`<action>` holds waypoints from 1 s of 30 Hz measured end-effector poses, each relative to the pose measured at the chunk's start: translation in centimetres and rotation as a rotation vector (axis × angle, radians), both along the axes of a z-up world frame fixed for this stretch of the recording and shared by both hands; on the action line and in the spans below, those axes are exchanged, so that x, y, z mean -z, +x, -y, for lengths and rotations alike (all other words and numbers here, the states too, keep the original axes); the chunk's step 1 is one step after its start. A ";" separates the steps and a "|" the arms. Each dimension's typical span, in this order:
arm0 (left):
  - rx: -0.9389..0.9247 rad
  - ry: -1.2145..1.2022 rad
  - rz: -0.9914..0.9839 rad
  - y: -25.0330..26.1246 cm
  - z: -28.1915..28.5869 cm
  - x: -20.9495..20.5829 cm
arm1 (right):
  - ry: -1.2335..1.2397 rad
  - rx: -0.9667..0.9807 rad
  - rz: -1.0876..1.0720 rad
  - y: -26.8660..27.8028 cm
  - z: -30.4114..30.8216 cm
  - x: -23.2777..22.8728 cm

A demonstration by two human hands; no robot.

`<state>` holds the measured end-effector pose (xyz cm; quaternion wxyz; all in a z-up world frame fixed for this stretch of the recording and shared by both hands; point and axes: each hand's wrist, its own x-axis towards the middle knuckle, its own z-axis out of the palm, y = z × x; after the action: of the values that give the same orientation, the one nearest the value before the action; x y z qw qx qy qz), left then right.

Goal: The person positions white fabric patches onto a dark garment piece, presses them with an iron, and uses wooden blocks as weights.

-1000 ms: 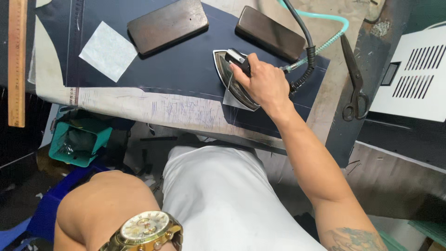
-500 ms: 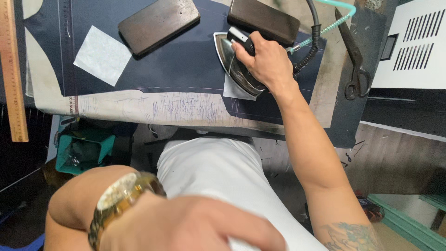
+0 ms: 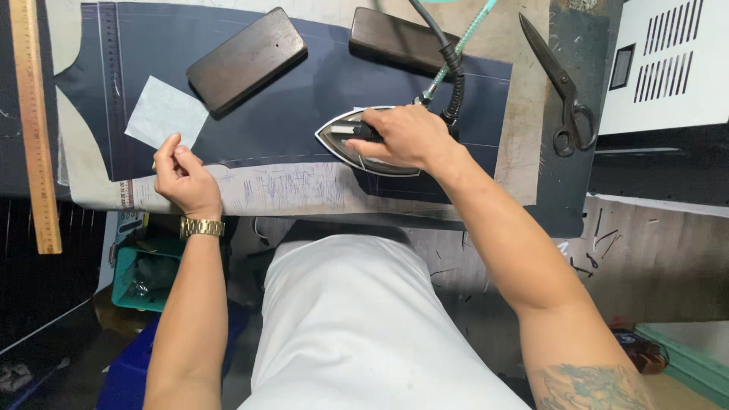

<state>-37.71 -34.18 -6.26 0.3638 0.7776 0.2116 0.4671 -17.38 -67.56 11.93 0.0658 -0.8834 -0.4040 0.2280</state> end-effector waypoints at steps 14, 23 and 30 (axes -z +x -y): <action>-0.134 0.309 -0.168 0.4 -0.9 3.1 | 0.113 0.148 0.132 -3.9 -1.1 0.1; -0.229 0.229 -0.238 0.4 -0.6 4.7 | 0.053 0.202 0.152 1.1 -4.1 0.3; -0.180 0.173 -0.317 0.2 0.0 3.2 | -0.007 0.204 0.178 3.2 -2.0 0.2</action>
<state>-37.55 -34.19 -9.45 0.2143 0.8478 0.2940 0.3859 -14.14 -65.59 11.72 0.0494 -0.9368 -0.3157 0.1423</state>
